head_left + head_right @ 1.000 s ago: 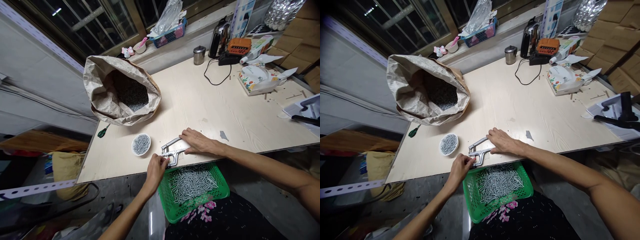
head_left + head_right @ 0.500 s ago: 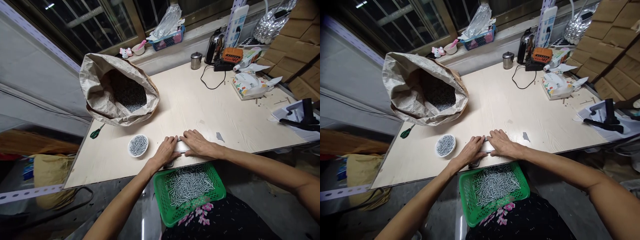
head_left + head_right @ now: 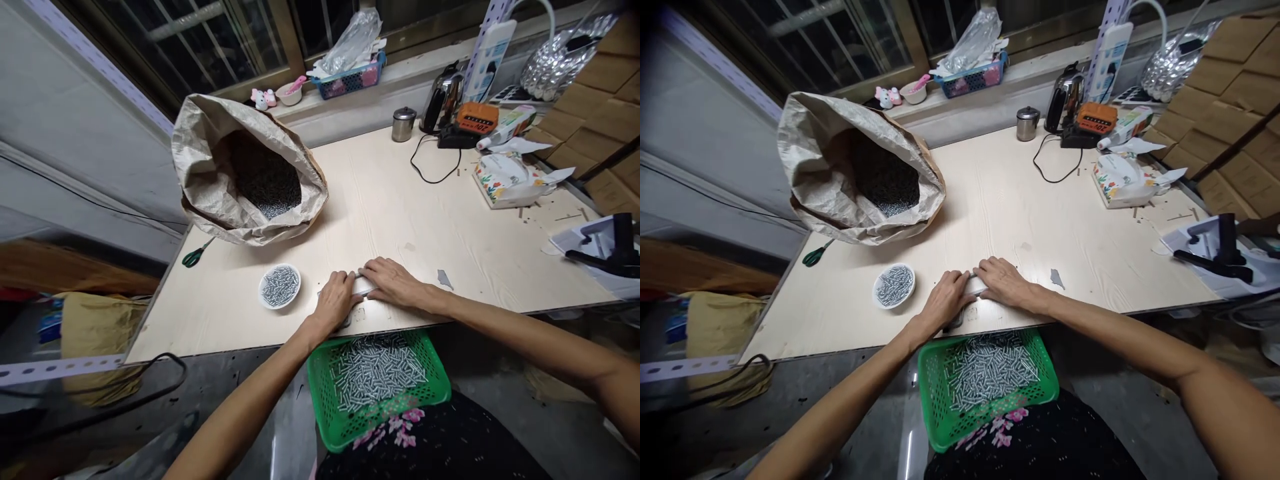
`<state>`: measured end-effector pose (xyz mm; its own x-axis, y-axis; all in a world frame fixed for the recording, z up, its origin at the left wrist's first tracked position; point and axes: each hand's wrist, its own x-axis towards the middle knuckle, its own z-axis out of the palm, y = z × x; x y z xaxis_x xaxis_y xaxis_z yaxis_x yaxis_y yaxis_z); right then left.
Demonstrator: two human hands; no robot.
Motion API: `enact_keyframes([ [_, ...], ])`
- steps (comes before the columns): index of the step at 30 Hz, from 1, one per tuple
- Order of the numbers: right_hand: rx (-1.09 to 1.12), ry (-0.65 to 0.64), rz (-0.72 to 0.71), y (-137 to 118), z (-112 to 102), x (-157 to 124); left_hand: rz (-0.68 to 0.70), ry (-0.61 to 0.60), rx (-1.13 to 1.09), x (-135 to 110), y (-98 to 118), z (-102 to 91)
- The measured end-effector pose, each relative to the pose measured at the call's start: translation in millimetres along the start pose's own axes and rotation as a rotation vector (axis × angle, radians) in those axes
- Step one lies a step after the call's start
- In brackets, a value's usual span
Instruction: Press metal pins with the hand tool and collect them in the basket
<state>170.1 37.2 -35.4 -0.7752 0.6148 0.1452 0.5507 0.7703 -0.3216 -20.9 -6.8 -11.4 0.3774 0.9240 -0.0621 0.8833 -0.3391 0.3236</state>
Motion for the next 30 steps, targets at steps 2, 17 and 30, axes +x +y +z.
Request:
enact_keyframes([
  [2,0.022,0.047,-0.015,-1.1,-7.0,-5.3,-0.026,0.136,-0.057,-13.5,-3.8,-7.6],
  [17,-0.023,0.085,0.019,-28.8,20.0,-12.4,-0.725,-0.134,-0.152,-52.4,-6.8,-12.9],
  [30,0.022,0.19,0.04,-18.9,30.0,-8.5,-0.326,-0.12,-0.036,-101.4,19.9,-44.0],
])
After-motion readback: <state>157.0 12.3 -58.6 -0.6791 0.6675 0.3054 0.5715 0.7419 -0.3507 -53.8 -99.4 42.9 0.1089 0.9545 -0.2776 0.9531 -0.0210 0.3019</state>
